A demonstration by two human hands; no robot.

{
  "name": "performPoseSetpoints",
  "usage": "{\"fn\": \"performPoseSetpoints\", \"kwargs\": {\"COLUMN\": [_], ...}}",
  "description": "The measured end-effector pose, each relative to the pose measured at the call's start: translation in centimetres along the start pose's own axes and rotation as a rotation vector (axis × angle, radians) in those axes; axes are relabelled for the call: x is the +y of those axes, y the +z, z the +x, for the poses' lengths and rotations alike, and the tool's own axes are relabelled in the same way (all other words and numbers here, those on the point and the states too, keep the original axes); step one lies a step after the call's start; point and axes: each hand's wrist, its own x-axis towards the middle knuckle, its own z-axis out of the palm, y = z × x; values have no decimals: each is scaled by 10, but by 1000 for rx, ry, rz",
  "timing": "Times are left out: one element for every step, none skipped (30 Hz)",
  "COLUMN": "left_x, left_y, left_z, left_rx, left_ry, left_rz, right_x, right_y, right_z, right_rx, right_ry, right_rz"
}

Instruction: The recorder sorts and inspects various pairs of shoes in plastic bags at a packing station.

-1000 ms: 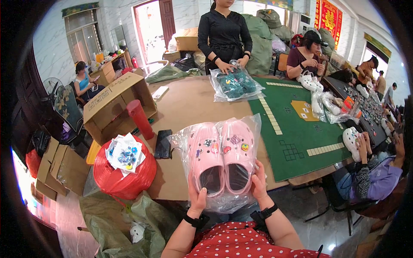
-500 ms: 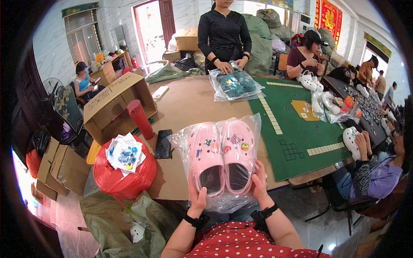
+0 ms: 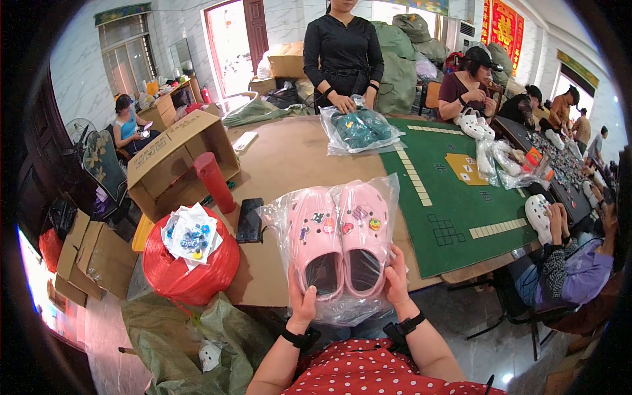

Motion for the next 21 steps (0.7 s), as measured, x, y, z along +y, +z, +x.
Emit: {"fn": "performPoseSetpoints", "kwargs": {"left_x": [-1, -1, -2, -2, -1, -1, 1, 2, 3, 4, 5, 4, 3, 2, 1, 3, 3, 3, 2, 1, 0], "left_y": [0, 0, 0, -1, -1, -1, 0, 1, 1, 0, 0, 0, 0, 0, 0, 0, 0, 1, 1, 1, 0], "left_z": [0, -1, -1, -1, -1, -2, -2, -2, -1, 0, 0, 0, -1, -1, -1, 0, 1, 0, 1, 0, 0], "left_rx": [4, 9, 9, 5, 2, 2, 3, 4, 3, -4, -11, -11, -3, 5, 6, 4, 3, 2, 8, 15, 14], "left_ry": [-4, -7, -7, 1, 9, 9, -2, -14, -14, -15, -16, -16, -21, -27, -27, -19, -11, -11, -11, -11, -10], "left_rz": [-6, -13, -13, 14, 42, 42, 28, 15, 14, 7, -1, -1, -8, -15, -14, -7, 1, 1, 11, 22, 22], "right_x": [-1, -1, -1, -1, -1, -1, 0, 0, 2, 2, 2, 2, 1, 1, 0, 0, 0, -1, -1, 0, 0], "right_y": [1, 1, 2, 2, 2, 2, 2, 1, 0, -1, -2, -3, -3, -2, 0, 2, 2, 2, 2, 2, 2], "right_z": [0, 0, 0, 0, 0, 0, 0, 0, 0, 0, 0, 1, 1, 1, 0, 0, 0, 0, 1, 1, 1], "right_rx": [3, 2, 2, 2, 2, 0, -2, -1, -2, -4, -4, -17, -30, -30, -23, -14, -14, -11, -9, -9, -8], "right_ry": [-5, -5, 2, 8, 8, 4, 0, 0, -2, -2, -2, 16, 34, 34, 17, 0, 0, -2, -4, -5, -1], "right_rz": [0, -1, 10, 21, 20, 27, 33, 33, 26, 20, 20, 31, 43, 43, 37, 32, 32, 33, 35, 35, 18]}}
